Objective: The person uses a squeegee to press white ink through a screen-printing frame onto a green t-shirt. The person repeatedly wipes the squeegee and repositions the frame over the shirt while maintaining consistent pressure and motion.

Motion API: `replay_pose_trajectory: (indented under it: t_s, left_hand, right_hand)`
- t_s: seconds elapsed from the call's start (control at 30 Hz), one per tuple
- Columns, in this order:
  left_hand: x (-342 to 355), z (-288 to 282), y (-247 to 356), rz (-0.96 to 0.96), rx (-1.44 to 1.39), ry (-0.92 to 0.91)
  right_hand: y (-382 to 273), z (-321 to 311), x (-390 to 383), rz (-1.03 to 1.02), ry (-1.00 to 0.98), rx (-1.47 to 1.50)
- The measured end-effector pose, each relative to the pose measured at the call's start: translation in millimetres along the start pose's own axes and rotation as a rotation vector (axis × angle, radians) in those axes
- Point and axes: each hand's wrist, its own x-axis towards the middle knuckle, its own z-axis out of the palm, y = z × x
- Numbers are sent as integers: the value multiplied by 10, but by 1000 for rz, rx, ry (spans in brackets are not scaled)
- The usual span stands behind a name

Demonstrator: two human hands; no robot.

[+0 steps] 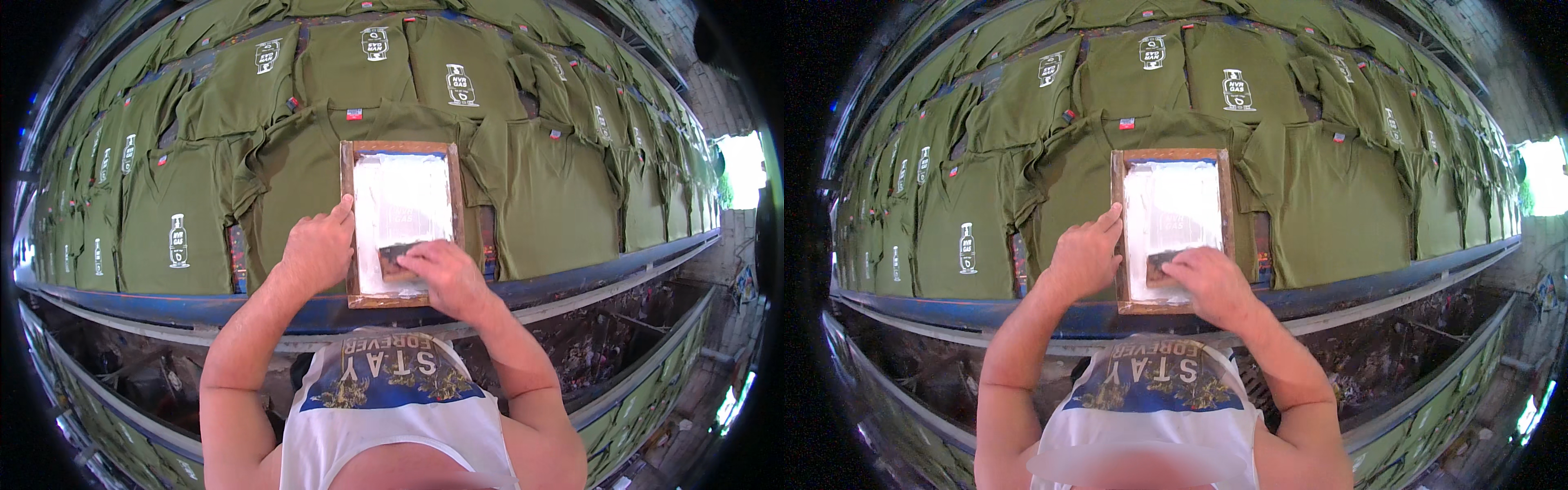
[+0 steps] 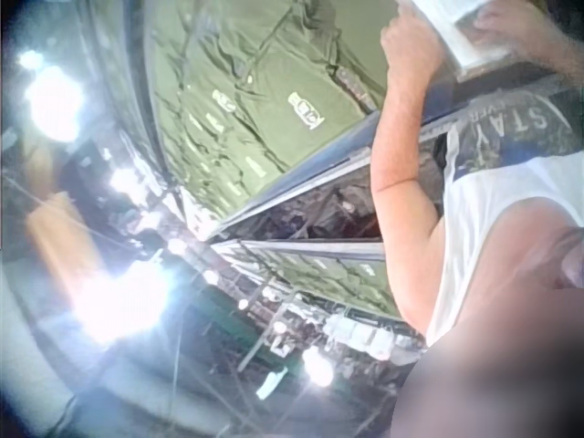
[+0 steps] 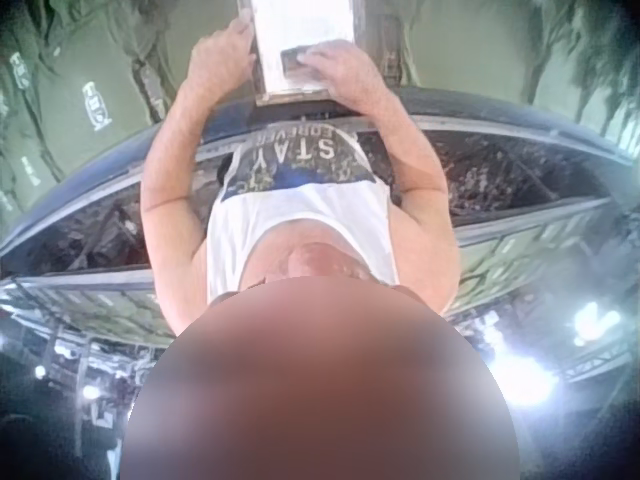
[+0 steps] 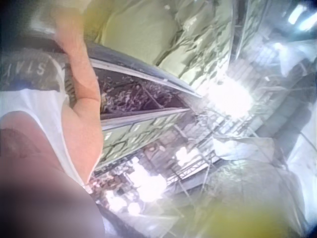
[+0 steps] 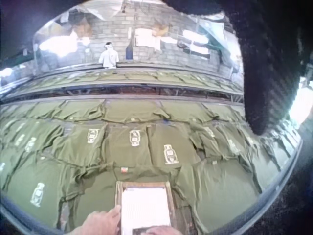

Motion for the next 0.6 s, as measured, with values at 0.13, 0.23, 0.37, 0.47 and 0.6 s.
replay_pose_trajectory:
  t_s: [0.13,0.23,0.37,0.47,0.6]
  left_hand:
    - [-13,-34,2,4,32,-33]
    - [11,-52,13,2,67,-34]
    - [37,-71,69,-10,98,-59]
    - [54,-75,109,-25,97,-61]
    - [46,-56,123,-42,88,-68]
  right_hand:
    - [-260,132,-292,21,23,37]
    - [-235,117,-260,-10,33,63]
    - [-29,-42,-100,-9,-7,76]
    - [-68,-112,-198,14,-26,89]
    - [-222,30,-420,-17,45,42]
